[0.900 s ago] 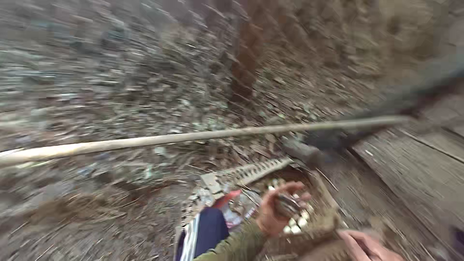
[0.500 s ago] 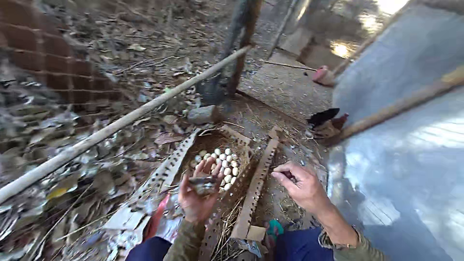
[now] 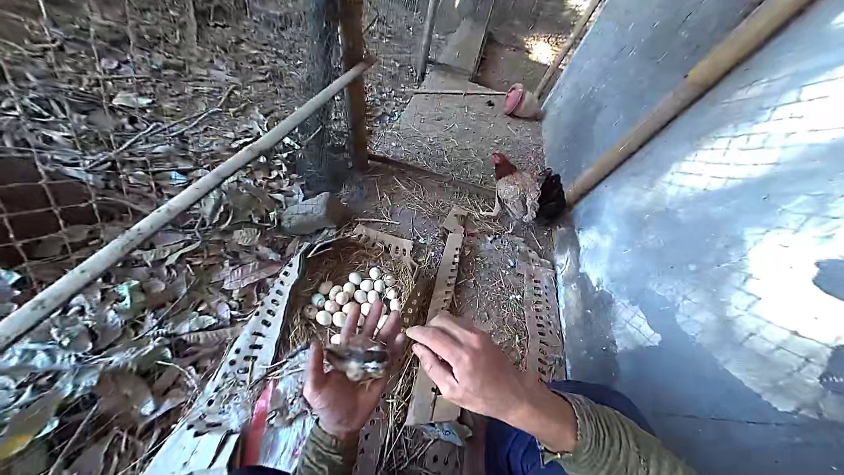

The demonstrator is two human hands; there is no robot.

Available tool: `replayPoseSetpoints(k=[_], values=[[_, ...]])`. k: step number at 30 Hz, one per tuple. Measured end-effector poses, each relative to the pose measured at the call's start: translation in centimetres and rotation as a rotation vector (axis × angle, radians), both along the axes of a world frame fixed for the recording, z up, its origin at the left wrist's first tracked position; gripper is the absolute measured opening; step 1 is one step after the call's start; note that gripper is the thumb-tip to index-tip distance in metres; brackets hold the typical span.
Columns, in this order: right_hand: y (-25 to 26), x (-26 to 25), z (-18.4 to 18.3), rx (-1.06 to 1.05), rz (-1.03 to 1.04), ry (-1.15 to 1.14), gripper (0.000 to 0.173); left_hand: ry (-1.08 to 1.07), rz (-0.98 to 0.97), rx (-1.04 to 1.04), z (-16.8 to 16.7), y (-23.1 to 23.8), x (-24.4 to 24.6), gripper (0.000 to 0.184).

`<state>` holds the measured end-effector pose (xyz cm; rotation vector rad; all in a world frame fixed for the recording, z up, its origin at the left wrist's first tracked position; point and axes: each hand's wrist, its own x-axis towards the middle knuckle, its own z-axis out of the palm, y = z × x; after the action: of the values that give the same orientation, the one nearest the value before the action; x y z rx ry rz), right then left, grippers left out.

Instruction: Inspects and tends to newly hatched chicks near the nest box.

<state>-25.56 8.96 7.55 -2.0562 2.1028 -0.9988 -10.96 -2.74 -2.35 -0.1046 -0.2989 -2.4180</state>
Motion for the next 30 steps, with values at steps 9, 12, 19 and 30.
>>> replayPoseSetpoints(k=[9,12,19,30], values=[[1.0,3.3,-1.2,0.082,-0.009,-0.044,0.029,-0.019,-0.105,-0.142,-0.4,1.5,-0.4,0.069],[1.0,2.8,-1.7,0.044,-0.057,-0.009,0.032,-0.02,-0.096,-0.097,0.5,1.8,-1.0,0.075],[1.2,1.8,-2.4,0.068,-0.05,-0.027,0.036,-0.021,-0.041,-0.011,0.1,1.6,-0.5,0.081],[0.3,2.7,-3.5,-0.062,-0.026,-0.058,0.032,0.007,-0.052,-0.039,-0.7,2.2,-0.7,0.09]])
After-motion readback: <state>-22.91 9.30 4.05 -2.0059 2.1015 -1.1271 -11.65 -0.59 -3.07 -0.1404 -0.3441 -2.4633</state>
